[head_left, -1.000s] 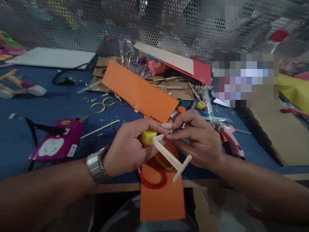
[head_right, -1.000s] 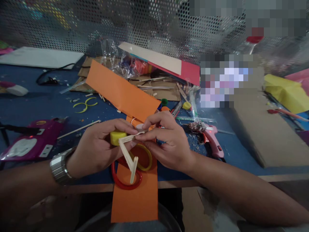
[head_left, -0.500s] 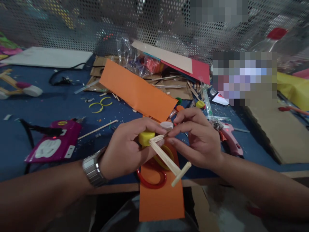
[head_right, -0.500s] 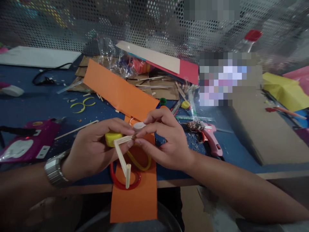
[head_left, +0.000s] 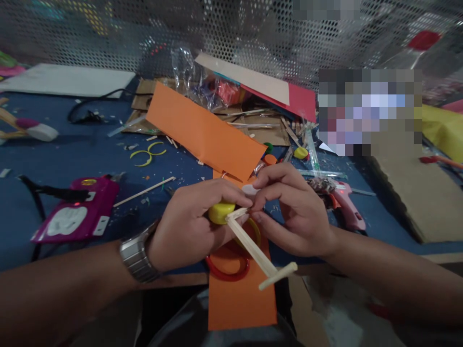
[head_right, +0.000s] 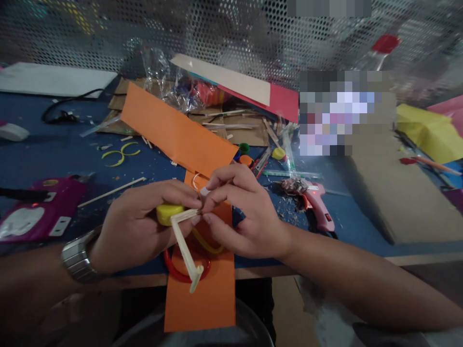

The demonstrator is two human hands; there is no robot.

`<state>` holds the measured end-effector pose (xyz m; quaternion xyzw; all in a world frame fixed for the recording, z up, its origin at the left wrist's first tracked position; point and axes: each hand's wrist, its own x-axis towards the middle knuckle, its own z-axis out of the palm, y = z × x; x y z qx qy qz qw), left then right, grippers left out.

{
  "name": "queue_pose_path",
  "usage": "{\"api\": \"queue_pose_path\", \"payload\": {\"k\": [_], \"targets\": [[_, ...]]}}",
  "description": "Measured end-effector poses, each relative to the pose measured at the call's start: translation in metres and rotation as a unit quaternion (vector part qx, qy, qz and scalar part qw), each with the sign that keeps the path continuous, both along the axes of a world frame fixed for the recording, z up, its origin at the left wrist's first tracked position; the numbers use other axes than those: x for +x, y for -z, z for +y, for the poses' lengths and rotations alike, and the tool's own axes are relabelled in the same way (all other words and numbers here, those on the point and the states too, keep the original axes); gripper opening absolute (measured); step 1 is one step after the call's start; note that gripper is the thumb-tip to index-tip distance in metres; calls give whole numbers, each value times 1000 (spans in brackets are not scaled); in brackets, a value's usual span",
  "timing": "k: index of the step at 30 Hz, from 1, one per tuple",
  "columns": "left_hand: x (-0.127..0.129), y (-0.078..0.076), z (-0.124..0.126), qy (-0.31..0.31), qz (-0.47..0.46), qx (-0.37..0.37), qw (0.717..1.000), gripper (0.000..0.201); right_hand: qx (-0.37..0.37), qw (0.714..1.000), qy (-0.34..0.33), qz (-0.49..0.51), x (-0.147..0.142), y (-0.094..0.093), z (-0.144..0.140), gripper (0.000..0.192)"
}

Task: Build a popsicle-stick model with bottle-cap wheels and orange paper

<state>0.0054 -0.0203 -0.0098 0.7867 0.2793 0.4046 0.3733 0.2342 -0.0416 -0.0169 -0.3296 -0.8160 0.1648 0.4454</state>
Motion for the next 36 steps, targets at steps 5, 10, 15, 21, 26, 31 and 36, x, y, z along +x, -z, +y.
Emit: {"api": "queue_pose_path", "payload": {"k": [5, 10, 15, 21, 26, 31, 36], "targets": [[0, 0, 1, -2, 2, -2, 1000, 9, 3, 1000, -12, -1, -1, 1, 0, 15], [0, -1, 0, -13, 1, 6, 1000, 7, 11, 1000, 6, 21, -1, 0, 0, 21], [-1, 1, 1, -14, -3, 29, 999, 10, 19, 1000, 5, 5, 0, -1, 0, 16], [0, 3, 3, 3, -4, 56, 998, 14, 16, 1000, -19, 10, 1, 0, 0, 15], [1, 3, 2, 11, 2, 43, 999, 14, 6, 999, -46, 7, 2, -2, 1, 13], [-1, 3, 3, -6, 4, 47, 999, 17, -12, 997, -75, 4, 0, -2, 0, 10], [-1, 2, 2, -10, -2, 32, 999, 13, 15, 999, -19, 32, 2, -1, 0, 18]]}}
